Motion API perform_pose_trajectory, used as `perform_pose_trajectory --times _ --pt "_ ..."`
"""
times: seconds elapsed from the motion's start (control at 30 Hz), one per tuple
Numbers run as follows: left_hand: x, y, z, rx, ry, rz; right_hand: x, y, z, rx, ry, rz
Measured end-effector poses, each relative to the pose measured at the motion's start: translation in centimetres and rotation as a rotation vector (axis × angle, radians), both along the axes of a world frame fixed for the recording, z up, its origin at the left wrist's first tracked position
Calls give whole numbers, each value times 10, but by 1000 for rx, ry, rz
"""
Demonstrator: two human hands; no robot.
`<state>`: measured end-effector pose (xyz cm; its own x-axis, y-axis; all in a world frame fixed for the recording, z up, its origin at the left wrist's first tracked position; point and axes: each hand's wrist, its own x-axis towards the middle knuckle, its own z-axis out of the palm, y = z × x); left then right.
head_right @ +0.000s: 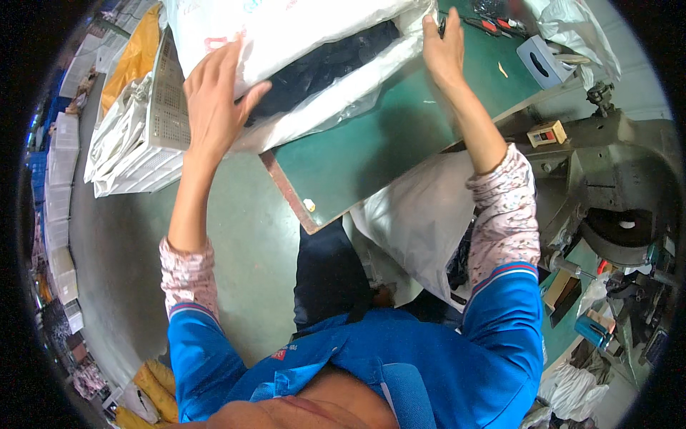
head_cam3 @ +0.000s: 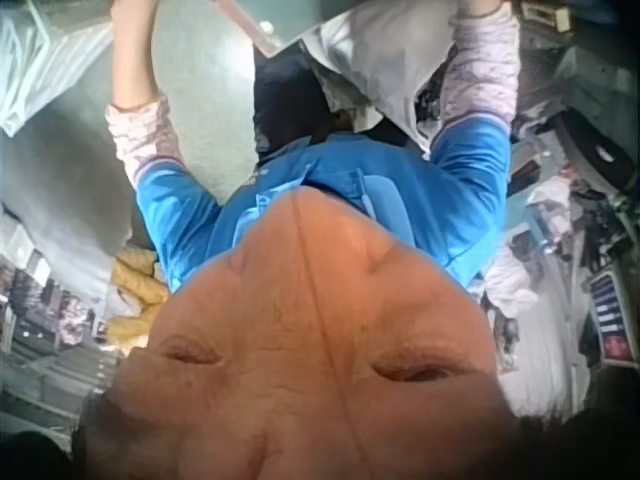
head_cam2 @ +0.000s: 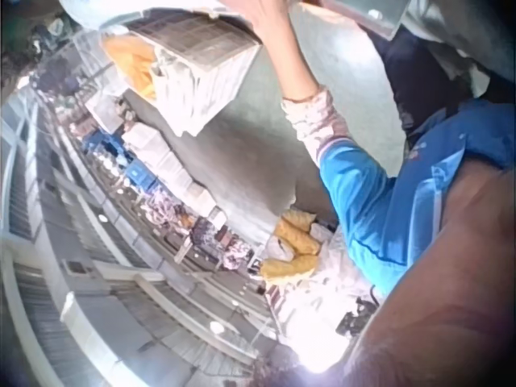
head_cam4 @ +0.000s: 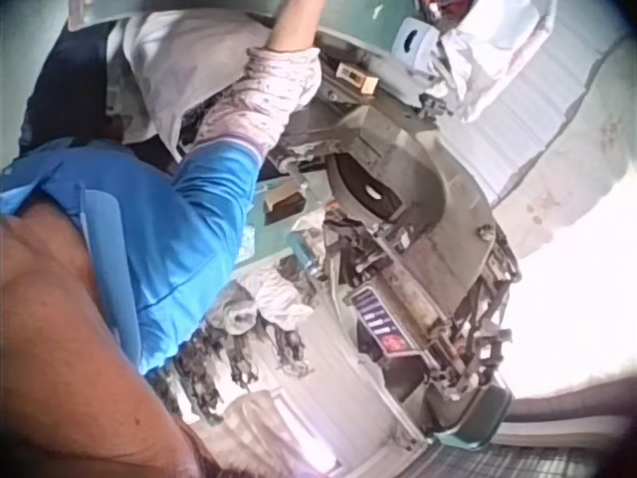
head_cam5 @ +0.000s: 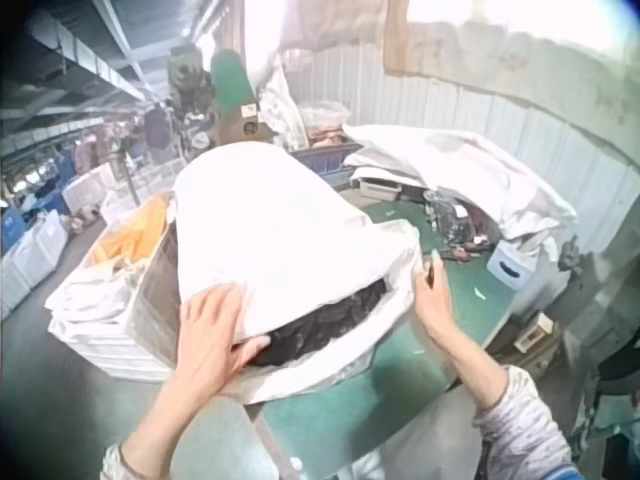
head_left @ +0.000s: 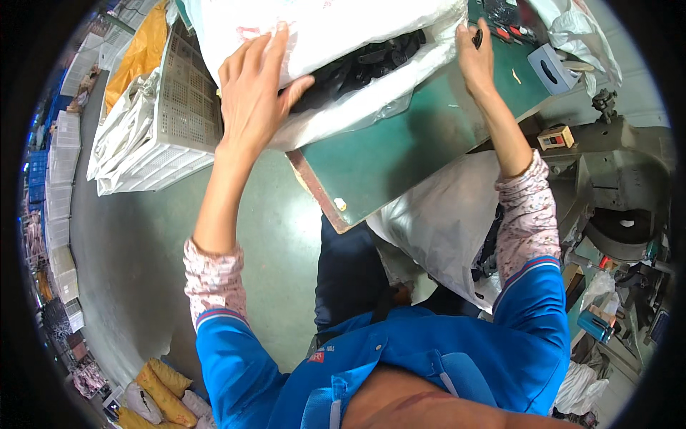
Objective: The person repeatedly picks small black plastic parts from a white sack, places them into a machine, and then transfers the processed parts into a second white sack. The person handles the parts one at a time in a repetitive cycle.
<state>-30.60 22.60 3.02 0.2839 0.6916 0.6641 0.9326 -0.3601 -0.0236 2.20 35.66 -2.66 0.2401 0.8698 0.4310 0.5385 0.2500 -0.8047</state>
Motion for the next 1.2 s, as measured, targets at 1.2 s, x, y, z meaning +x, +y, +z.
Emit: perform_pose_trajectory --times 1.2 --pt "14 -23 -116 -655 -2608 -150 -55 -11 -47 -661 1291 135"
